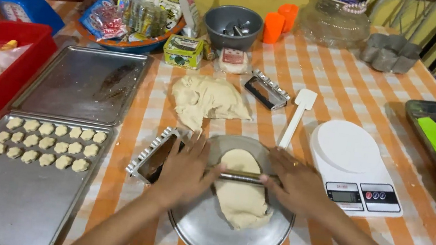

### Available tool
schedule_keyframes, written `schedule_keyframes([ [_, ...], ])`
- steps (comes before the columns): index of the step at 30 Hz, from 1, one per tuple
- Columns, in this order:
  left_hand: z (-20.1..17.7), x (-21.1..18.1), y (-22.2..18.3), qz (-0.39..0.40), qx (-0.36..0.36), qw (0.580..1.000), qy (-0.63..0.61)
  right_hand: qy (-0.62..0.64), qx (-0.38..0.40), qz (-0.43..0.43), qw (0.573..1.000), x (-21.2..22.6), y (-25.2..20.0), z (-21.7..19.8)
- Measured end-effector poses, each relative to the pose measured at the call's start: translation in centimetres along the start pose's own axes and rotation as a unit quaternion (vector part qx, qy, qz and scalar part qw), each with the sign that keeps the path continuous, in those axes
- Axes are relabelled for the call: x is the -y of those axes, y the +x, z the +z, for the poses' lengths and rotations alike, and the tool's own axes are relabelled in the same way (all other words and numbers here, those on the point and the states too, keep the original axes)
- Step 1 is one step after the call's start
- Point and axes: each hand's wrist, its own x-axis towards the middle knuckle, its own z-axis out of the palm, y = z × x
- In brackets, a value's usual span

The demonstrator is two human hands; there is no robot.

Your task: The person is weighing dough on a scale, rolling it flat with a rolling pin, and using a metal mold to cut out small decorative shapes for baking.

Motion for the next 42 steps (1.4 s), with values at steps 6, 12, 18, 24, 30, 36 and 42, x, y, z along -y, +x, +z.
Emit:
schedule_keyframes([
  [6, -1.1, 2.0, 5.9, -0.091, 0.066, 0.993, -0.039, 0.065, -0.010, 0.041, 0.997, -1.3, 4.9, -2.0],
  [12, -3.2, -1.0, 1.7, -0.022, -0.037, 0.999, 0.012, -0.012, -0.086, 0.011, 0.996, -0.9, 3.8, -2.1],
  [18, 3.9, 0.1, -3.9, 0.075, -0.116, 0.990, 0.018, -0.003, -0.143, -0.096, 0.985, -1.6, -3.2, 3.1],
  [24, 12.2, -0.3, -9.7, 0.039, -0.274, 0.943, 0.182, -0.324, -0.260, -0.188, 0.890, -1.7, -10.0, 7.8],
  [30, 12.7, -0.9, -10.8, 0.035, -0.340, 0.921, 0.187, -0.266, -0.250, -0.143, 0.920, -0.4, -11.8, 8.2],
  [36, 12.7, -1.4, -10.3, 0.036, -0.276, 0.946, 0.166, -0.141, -0.290, -0.164, 0.933, -1.1, -11.0, 7.9],
  [42, 10.5, -1.4, -8.4, 0.042, -0.207, 0.970, 0.119, 0.019, -0.126, -0.045, 0.991, -1.0, -7.0, 4.5],
])
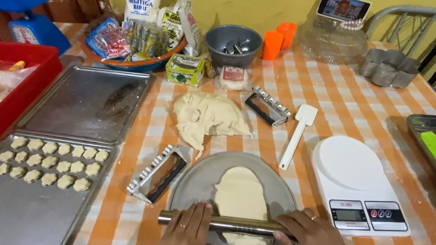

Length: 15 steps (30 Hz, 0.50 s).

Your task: The person is weighing dough on a scale, rolling it flat with a rolling pin, and using a metal mold to cut out small decorative shapes for baking.

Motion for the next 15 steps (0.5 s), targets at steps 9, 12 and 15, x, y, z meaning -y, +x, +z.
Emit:
schedule_keyframes([
  [9, -0.3, 0.4, 0.4, -0.009, -0.077, 0.996, -0.043, -0.079, 0.029, -0.064, 0.994, -2.1, -2.1, 2.7],
  [12, 1.0, -0.5, -1.7, -0.052, -0.106, 0.993, -0.032, -0.091, -0.030, -0.061, 0.994, -0.9, -4.1, 3.0],
  [15, 0.3, -1.2, -2.8, -0.029, -0.185, 0.980, 0.070, -0.179, -0.122, -0.067, 0.974, 0.1, -6.0, 4.2],
])
